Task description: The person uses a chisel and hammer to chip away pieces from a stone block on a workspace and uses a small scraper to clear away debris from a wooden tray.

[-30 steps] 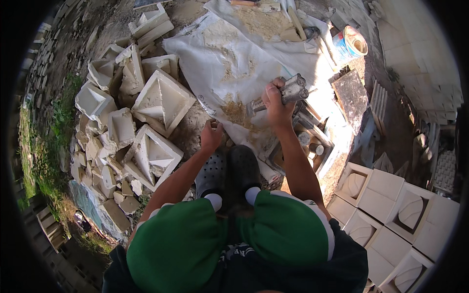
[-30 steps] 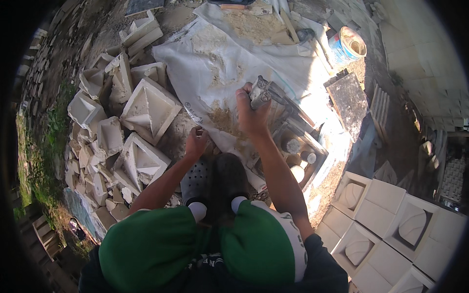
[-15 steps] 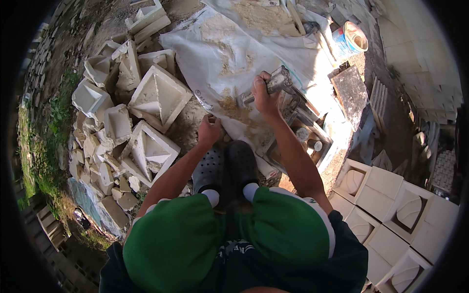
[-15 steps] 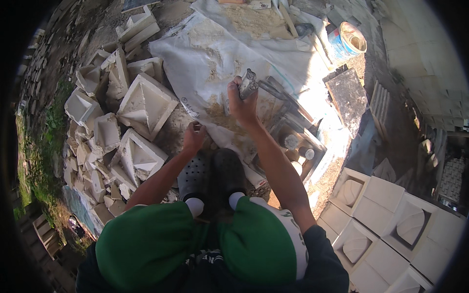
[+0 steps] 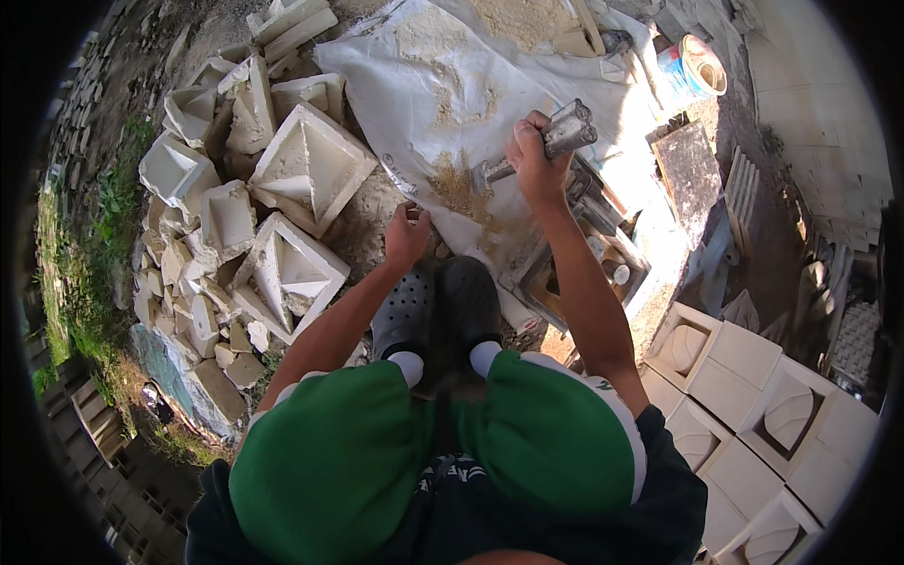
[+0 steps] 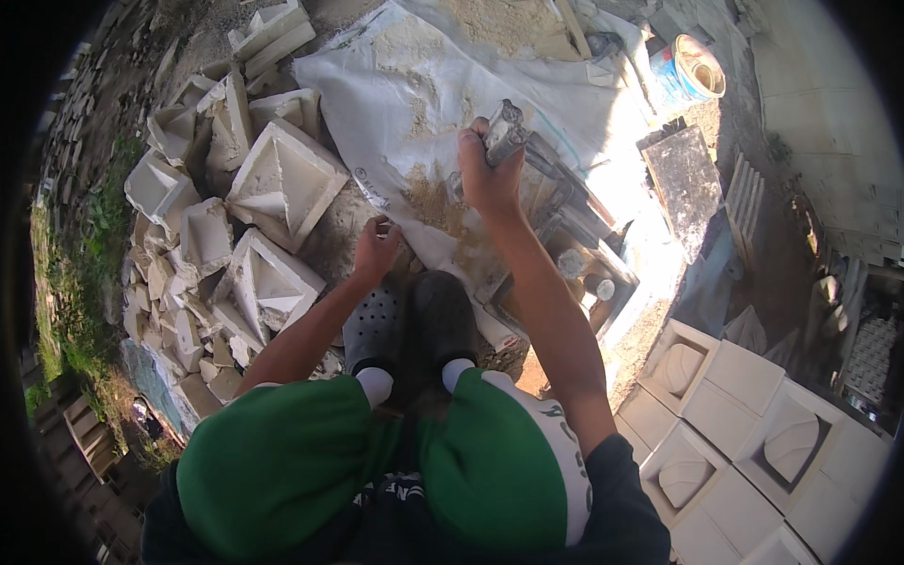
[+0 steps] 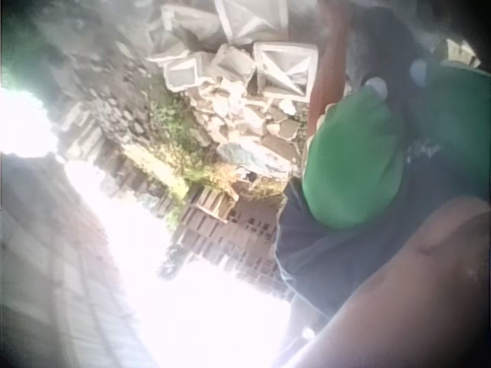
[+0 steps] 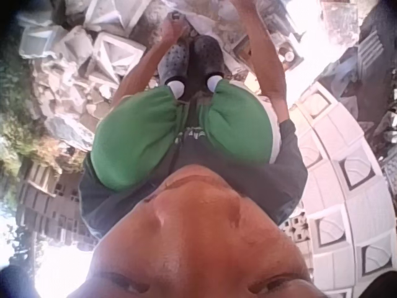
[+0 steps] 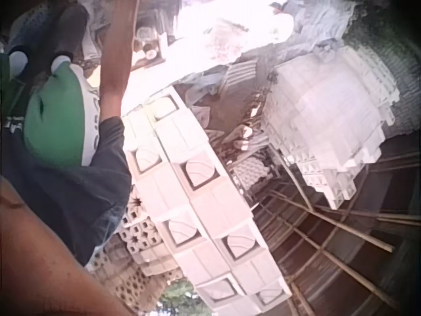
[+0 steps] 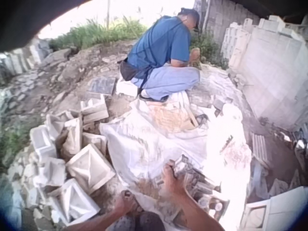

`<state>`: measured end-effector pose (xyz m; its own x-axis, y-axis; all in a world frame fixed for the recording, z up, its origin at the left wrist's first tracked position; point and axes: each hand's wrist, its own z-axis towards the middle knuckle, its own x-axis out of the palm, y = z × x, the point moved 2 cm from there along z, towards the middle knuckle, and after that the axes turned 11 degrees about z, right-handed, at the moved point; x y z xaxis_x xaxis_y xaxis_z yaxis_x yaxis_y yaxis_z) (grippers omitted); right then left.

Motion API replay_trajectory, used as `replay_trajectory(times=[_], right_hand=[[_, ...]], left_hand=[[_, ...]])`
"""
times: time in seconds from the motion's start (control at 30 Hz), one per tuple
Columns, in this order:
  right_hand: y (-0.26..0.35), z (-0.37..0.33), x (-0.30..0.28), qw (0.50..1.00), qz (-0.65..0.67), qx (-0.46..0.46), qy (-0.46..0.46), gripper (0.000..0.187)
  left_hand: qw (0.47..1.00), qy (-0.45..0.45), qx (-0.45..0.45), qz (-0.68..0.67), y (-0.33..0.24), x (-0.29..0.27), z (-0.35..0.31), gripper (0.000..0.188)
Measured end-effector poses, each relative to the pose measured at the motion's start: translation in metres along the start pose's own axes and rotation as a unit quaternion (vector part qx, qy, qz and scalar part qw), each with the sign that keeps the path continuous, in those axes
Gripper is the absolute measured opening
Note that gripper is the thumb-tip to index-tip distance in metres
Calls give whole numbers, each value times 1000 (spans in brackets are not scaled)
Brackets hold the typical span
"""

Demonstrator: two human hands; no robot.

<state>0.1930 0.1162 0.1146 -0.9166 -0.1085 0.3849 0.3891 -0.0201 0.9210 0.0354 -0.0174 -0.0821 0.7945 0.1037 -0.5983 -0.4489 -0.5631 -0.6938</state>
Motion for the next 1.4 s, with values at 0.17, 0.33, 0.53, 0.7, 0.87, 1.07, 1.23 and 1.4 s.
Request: replay_trajectory(times=[0.17,0.33,0.53,0.7,0.87,1.07,1.23,1.4], right_hand=[[24,-7,1,999,19,-22,-18,29],[-12,0,-6,999,-15,-26,-19,29],[-24,6,4,996,-60,14,66,26],[-18,-13,13,928,-246,59,273,24],[-2,-29,22,878,-315,56,356,22],[5,-29,38,827,-400,82,385,25],[4,-17,5,825,-407,83,383,27],[8,-19,-13,866,-325,110,364,22]], left_hand=[[1000,-2,-9,-13,1,-5,-1,43],[999,-33,7,8,1,-5,-1,43],[996,-59,-39,-55,8,-12,-1,40],[990,-128,61,-18,14,-66,-36,30],[956,-275,102,27,36,-136,-73,22],[849,-481,97,195,64,-242,-74,37],[882,-394,-58,253,83,-321,-15,70],[900,-255,-173,309,96,-346,2,40]])
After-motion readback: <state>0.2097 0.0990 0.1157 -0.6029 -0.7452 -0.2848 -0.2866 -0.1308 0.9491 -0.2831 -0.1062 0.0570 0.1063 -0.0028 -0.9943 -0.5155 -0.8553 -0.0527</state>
